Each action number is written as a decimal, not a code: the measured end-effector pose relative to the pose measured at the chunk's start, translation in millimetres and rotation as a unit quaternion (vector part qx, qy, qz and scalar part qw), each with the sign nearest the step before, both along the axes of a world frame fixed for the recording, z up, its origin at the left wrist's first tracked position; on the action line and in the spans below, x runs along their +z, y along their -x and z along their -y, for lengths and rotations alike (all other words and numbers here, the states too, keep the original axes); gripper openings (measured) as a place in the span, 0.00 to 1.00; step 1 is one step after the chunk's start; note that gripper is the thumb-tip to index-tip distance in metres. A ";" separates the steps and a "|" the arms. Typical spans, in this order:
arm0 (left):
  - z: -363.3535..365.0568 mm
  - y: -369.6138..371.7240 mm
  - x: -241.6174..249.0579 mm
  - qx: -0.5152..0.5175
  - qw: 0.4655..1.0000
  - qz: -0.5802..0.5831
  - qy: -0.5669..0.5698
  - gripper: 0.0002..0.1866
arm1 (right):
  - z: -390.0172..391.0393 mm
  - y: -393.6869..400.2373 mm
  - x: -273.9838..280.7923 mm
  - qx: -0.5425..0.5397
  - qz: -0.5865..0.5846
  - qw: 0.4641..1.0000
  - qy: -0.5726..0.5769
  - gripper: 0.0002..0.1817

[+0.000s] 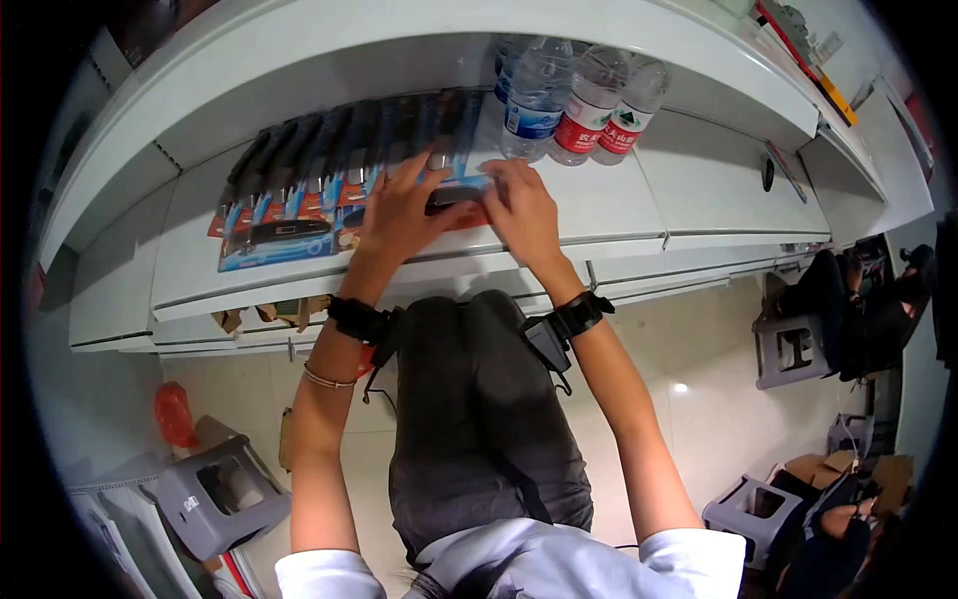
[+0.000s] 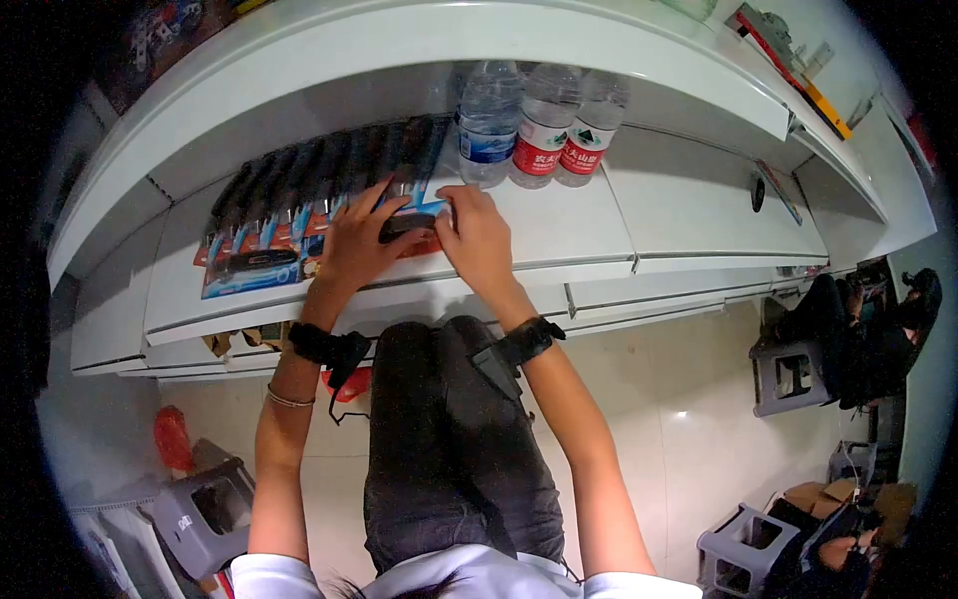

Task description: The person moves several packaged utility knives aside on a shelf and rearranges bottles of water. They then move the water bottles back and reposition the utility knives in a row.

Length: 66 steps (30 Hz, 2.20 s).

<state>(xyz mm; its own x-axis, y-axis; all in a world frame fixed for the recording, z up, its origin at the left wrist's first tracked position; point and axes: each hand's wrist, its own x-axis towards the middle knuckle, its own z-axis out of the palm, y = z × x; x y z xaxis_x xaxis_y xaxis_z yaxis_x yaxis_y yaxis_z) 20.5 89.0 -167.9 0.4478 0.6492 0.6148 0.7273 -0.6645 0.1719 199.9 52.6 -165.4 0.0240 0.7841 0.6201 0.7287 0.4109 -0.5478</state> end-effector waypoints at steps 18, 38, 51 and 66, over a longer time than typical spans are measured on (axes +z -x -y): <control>5.1 57.0 15.6 0.048 0.996 -0.045 0.063 0.22 | -38.4 66.8 -9.3 0.187 -0.044 0.981 0.005 0.16; -17.6 148.8 21.2 0.072 0.991 -0.098 0.060 0.20 | -70.3 143.1 -38.2 0.236 0.062 0.966 -0.080 0.23; -60.5 177.9 13.5 0.150 0.986 -0.075 0.003 0.24 | -29.4 25.3 -4.8 0.104 -0.172 0.979 -0.015 0.07; -44.1 90.3 40.8 0.048 0.990 -0.127 -0.031 0.21 | -30.6 -20.2 -17.8 0.054 -0.482 0.873 0.053 0.10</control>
<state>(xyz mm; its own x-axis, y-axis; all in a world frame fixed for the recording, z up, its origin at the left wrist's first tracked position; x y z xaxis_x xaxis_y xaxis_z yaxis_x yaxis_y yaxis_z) -69.8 133.1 -127.1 0.5304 0.6609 0.5309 0.8025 -0.5932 -0.0632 220.1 83.2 -183.2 0.4167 0.8660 0.2763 -0.1314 0.3582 -0.9244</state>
